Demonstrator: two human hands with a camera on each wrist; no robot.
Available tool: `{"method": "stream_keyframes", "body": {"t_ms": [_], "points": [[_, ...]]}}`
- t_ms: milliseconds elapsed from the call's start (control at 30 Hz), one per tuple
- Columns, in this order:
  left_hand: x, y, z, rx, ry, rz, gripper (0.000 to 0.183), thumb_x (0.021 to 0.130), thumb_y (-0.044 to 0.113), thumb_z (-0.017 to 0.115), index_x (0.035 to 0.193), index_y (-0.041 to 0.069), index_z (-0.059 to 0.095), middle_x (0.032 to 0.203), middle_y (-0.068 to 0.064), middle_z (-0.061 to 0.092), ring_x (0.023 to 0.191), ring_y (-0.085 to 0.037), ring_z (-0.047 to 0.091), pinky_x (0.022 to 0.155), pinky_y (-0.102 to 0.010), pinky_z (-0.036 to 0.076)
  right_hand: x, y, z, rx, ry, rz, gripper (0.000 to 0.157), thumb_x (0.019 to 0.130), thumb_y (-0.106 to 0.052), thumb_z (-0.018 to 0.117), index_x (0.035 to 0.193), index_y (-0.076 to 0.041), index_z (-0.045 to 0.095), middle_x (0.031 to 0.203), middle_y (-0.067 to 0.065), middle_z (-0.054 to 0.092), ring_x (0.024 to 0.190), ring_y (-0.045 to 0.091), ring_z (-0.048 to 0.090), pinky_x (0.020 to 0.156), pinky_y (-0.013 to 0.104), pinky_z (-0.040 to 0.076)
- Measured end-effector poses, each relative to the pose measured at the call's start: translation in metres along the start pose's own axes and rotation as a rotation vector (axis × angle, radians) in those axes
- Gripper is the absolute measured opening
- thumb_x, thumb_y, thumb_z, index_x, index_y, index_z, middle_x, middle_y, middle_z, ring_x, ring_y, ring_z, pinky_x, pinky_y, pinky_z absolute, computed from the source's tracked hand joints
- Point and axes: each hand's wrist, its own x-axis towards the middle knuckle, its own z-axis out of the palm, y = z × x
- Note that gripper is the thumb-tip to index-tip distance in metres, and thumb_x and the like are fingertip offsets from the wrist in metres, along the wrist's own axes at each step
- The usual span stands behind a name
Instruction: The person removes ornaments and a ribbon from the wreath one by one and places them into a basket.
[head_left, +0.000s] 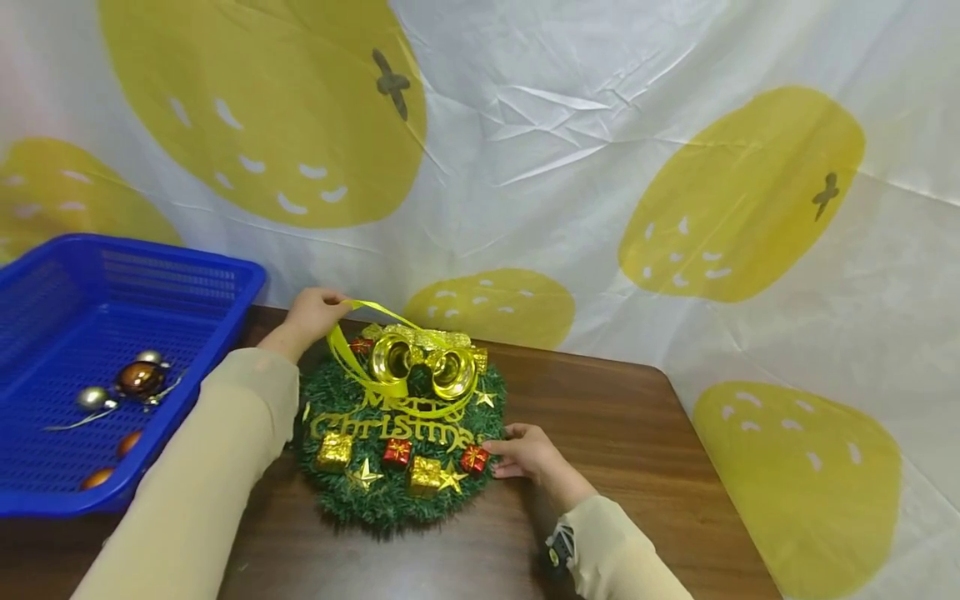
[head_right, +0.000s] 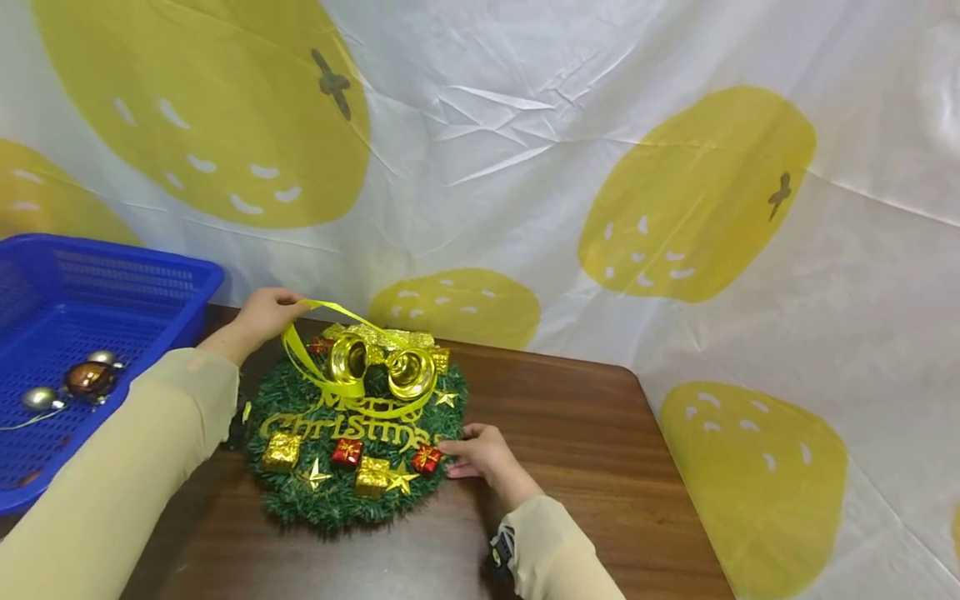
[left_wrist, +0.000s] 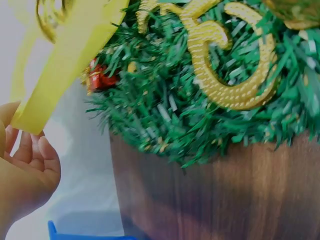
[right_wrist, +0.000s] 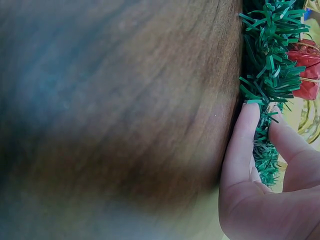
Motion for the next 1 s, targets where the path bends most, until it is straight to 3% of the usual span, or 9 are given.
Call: {"method": "stream_keyframes", "body": {"t_ms": [200,367,433,500,600,733,867,1000], "points": [[0.002,0.009,-0.009,-0.100,0.052,-0.039,0.034,0.094,0.016,0.050,0.114,-0.009,0.061,0.117,-0.028,0.058,0.102,-0.034,0.053,0.083,-0.036,0.046,0.005,0.001,-0.002,0.005,0.018,-0.009,0.067,0.085,-0.002,0.065,0.136,0.018,0.026,0.063,0.003,0.053,0.046,0.009,0.055,0.050,0.024,0.054],[0.003,0.014,-0.015,-0.200,0.102,-0.081,0.033,0.095,0.015,0.050,0.116,-0.009,0.060,0.113,-0.025,0.058,0.081,-0.017,0.051,0.064,-0.016,0.042,0.010,0.003,-0.004,0.012,0.019,-0.014,0.064,0.085,-0.001,0.064,0.134,0.018,0.027,0.063,0.003,0.053,0.046,0.008,0.054,0.049,0.023,0.054],[0.003,0.015,-0.017,-0.231,0.132,-0.089,0.034,0.094,0.014,0.050,0.117,-0.009,0.059,0.113,-0.025,0.058,0.078,-0.014,0.050,0.060,-0.014,0.042,0.012,0.003,-0.005,0.010,0.016,-0.014,0.064,0.086,-0.001,0.064,0.135,0.018,0.027,0.064,0.003,0.053,0.046,0.008,0.054,0.049,0.023,0.054],[0.003,0.014,-0.019,-0.235,0.167,-0.102,0.034,0.094,0.014,0.051,0.118,-0.008,0.059,0.114,-0.025,0.058,0.083,-0.018,0.052,0.064,-0.017,0.044,0.013,0.002,-0.006,0.009,0.015,-0.014,0.064,0.086,-0.001,0.064,0.135,0.018,0.027,0.065,0.003,0.055,0.046,0.009,0.055,0.049,0.023,0.054],[0.003,0.014,-0.021,-0.241,0.185,-0.121,0.037,0.094,0.015,0.050,0.123,-0.007,0.057,0.122,-0.025,0.056,0.102,-0.029,0.054,0.082,-0.030,0.048,0.015,0.001,-0.007,0.005,0.019,-0.014,0.065,0.086,-0.002,0.064,0.135,0.018,0.027,0.065,0.003,0.056,0.046,0.009,0.055,0.049,0.023,0.054],[0.002,0.013,-0.027,-0.250,0.162,-0.137,0.039,0.096,0.017,0.048,0.128,-0.005,0.054,0.132,-0.024,0.051,0.120,-0.035,0.047,0.100,-0.044,0.041,0.016,-0.001,-0.010,0.001,0.026,-0.012,0.065,0.086,-0.002,0.064,0.135,0.018,0.027,0.064,0.003,0.054,0.046,0.008,0.055,0.049,0.023,0.054],[0.001,0.014,-0.033,-0.293,0.169,-0.118,0.039,0.097,0.018,0.046,0.128,-0.004,0.054,0.132,-0.023,0.050,0.117,-0.033,0.047,0.098,-0.041,0.042,0.017,-0.002,-0.012,0.003,0.018,-0.004,0.065,0.086,-0.002,0.064,0.135,0.017,0.026,0.063,0.002,0.051,0.046,0.008,0.054,0.049,0.022,0.054],[0.001,0.015,-0.039,-0.351,0.199,-0.121,0.041,0.097,0.023,0.047,0.128,-0.002,0.055,0.122,-0.015,0.055,0.097,-0.016,0.050,0.084,-0.027,0.042,0.018,-0.003,-0.013,0.006,0.017,0.002,0.065,0.086,-0.002,0.064,0.136,0.017,0.026,0.062,0.002,0.049,0.046,0.008,0.054,0.049,0.023,0.054]]}}
